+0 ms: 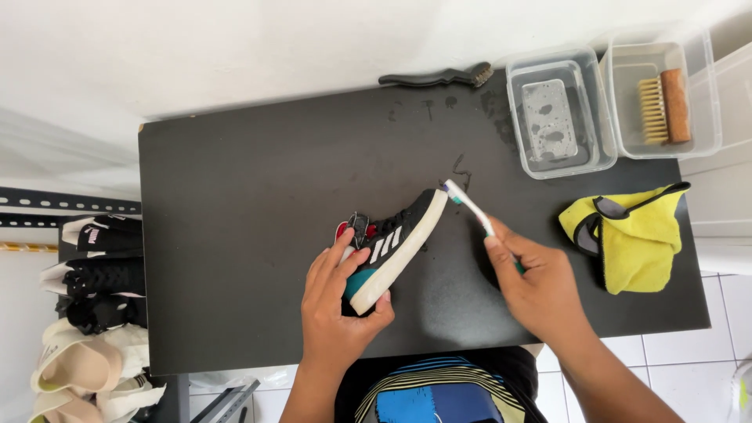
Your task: Cleaning a black and white sneaker using a toothbrush and a yellow microfiber cloth at a cleaning station.
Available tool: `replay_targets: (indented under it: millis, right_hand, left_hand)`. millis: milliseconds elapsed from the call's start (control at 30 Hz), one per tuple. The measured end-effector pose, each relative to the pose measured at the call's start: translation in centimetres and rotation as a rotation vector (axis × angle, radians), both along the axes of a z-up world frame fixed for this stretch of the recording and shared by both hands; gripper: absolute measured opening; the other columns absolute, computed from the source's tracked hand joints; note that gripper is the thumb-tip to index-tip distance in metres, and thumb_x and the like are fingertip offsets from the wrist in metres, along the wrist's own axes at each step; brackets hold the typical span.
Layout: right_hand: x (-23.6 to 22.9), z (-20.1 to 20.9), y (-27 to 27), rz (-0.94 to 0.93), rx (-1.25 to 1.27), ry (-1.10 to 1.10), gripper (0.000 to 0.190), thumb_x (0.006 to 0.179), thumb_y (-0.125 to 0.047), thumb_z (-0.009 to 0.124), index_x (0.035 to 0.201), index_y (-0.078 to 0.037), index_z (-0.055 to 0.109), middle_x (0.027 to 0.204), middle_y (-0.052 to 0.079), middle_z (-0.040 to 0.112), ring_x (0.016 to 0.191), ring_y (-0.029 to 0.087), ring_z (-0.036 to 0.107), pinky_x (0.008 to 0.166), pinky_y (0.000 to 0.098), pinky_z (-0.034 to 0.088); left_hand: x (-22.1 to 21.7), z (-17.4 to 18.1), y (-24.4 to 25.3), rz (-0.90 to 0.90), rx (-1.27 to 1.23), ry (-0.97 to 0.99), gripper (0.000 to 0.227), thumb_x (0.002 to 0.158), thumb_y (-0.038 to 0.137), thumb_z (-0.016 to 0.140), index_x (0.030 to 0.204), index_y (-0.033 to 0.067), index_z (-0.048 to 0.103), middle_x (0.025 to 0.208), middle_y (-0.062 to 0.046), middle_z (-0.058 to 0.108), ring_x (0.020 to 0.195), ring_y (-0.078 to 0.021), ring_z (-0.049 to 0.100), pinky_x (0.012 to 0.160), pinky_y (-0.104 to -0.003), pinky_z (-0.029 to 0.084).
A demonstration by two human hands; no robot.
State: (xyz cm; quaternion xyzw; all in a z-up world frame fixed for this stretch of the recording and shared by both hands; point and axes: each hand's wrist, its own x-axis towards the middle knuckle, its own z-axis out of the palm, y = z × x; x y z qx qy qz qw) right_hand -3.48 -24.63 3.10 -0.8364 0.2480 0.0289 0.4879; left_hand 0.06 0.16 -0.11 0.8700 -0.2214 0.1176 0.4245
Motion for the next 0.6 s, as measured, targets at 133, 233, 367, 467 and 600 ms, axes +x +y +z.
replay_targets:
  millis: [133, 233, 367, 467, 600]
  right_hand:
    - [-0.9, -0.2, 0.9, -0.017, 0.034, -0.027, 0.037, 0.098, -0.027, 0.056, 0.130, -0.017, 0.072, 0.140, -0.003, 0.068, 0.129, 0.006, 0.062, 0.099, 0.0178, 0.046]
    - [-1.7, -0.7, 1.0, 0.115, -0.060, -0.167, 0.039, 0.100, -0.025, 0.057, 0.137, -0.020, 0.070, 0.061, -0.011, 0.040, 0.050, 0.007, 0.022, 0.043, 0.0248, 0.024]
    - [-1.3, -1.9, 0.3, 0.130, -0.188, -0.290, 0.025, 0.098, -0.023, 0.060, 0.111, -0.008, 0.076, 0.130, 0.005, 0.072, 0.046, 0.005, 0.034, 0.038, 0.0243, 0.033]
    - [-2.2, -2.2, 0.6, 0.143, -0.242, -0.288, 0.031, 0.098, -0.022, 0.061, 0.124, -0.014, 0.075, 0.126, -0.002, 0.073, 0.045, 0.006, 0.033, 0.039, 0.0242, 0.034]
    - [-1.3, -3.3, -0.8, 0.139, -0.298, -0.246, 0.036, 0.100, -0.027, 0.061, 0.132, -0.018, 0.073, 0.064, -0.012, 0.065, 0.046, 0.006, 0.030, 0.043, 0.0275, 0.032]
  left_hand:
    - [-0.1, -0.3, 0.0, 0.001, 0.003, -0.005, 0.054, 0.078, 0.016, 0.076, 0.129, 0.0068, 0.061, 0.149, -0.017, 0.056, 0.129, -0.0313, 0.065, 0.116, -0.054, 0.046]
    - [0.0, -0.2, 0.0, 0.001, 0.005, 0.001, 0.054, 0.079, 0.017, 0.077, 0.129, 0.0071, 0.060, 0.149, -0.017, 0.056, 0.129, -0.0319, 0.065, 0.116, -0.055, 0.046]
    - [0.0, -0.3, 0.0, 0.007, -0.001, -0.004, 0.054, 0.078, 0.016, 0.077, 0.129, 0.0070, 0.061, 0.149, -0.017, 0.057, 0.127, -0.0306, 0.066, 0.116, -0.055, 0.046]
    - [0.0, -0.3, -0.2, 0.010, -0.002, -0.018, 0.055, 0.077, 0.016, 0.076, 0.129, 0.0072, 0.061, 0.148, -0.017, 0.057, 0.128, -0.0307, 0.066, 0.116, -0.055, 0.046]
    - [-0.1, -0.1, -0.1, 0.008, 0.002, -0.011, 0.055, 0.079, 0.016, 0.077, 0.130, 0.0066, 0.060, 0.149, -0.017, 0.056, 0.129, -0.0317, 0.065, 0.116, -0.055, 0.046]
